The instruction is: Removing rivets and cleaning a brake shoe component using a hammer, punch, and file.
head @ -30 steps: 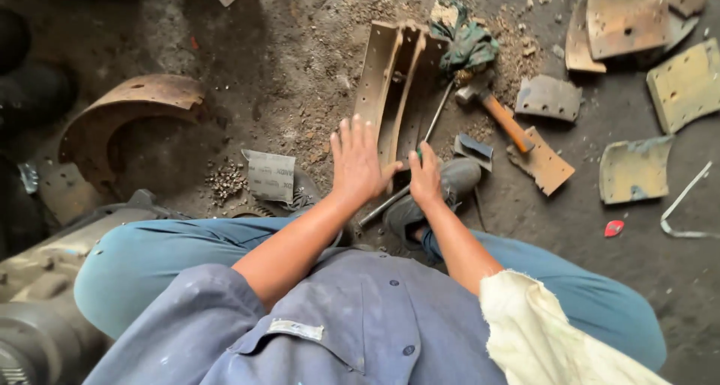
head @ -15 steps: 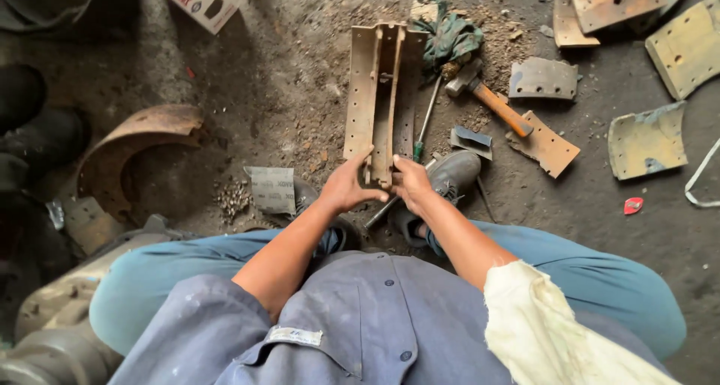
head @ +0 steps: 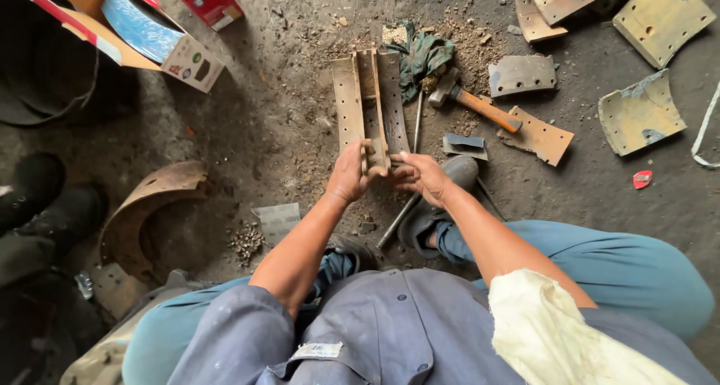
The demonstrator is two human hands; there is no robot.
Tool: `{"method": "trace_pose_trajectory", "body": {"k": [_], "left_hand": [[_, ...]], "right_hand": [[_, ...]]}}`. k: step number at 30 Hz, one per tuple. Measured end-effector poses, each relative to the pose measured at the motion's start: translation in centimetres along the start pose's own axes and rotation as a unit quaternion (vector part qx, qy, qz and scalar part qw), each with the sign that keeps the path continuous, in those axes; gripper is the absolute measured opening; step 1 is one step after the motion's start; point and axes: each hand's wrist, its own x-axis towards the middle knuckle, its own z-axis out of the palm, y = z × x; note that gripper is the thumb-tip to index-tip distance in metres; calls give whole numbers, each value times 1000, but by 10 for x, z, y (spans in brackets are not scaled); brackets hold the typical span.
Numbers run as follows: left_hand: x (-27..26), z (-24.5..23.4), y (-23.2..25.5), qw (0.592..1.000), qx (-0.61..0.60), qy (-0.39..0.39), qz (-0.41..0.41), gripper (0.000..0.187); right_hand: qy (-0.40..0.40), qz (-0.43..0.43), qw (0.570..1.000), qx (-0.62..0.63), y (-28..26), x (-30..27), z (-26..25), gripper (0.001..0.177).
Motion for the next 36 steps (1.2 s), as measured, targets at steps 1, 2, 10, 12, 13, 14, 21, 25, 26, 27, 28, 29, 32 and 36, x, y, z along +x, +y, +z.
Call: {"method": "trace_pose_trajectory", "body": {"k": [1,2,10,12,13,14,21,25,26,27,28,29,32,36], "left_hand": [[1,1,1,999,-28,15,-20,58],[5,-5,6,999,-26,14,-24,58],[-21,-54,68,980,-16,119,-159,41],[-43,-58,74,976,-11,116,-182,37],[-50,-59,76,974,-14,110,-196,34],[-48,-59,84,973,-13,109,-202,34],[-29,-58,93,970,-10,143,-196,25],[-16,-59,95,969,-23,148,-197,25],[-18,-57,94,968,-29,154,-194,25],[-21,-56,94,968,-17,144,-207,25],[-16,-56,92,967,-3,141,-212,25],[-29,-42,80,967,-7,155,-202,25],[-34,-15,38,963,68,223,-137,29],[-17,-37,56,964,16,163,-212,36]], "right_hand": [[-2,-16,1000,-5,0,0,1,58],[-4,-13,1000,-3,-7,-4,5,58],[-56,-53,996,-52,-50,-1,-9,35],[27,-71,990,-118,-11,42,-39,33],[120,-96,971,-184,6,64,-54,33],[118,-90,972,-183,18,62,-53,33],[228,-46,679,-697,54,60,-19,71],[277,26,758,-590,33,41,2,58],[280,23,753,-596,28,33,6,58],[309,13,772,-556,24,23,11,55],[337,-7,788,-515,11,21,16,53],[340,-21,782,-522,30,21,-7,53],[326,-282,799,-420,46,49,-59,43],[354,-135,815,-439,4,29,-48,55]]}}
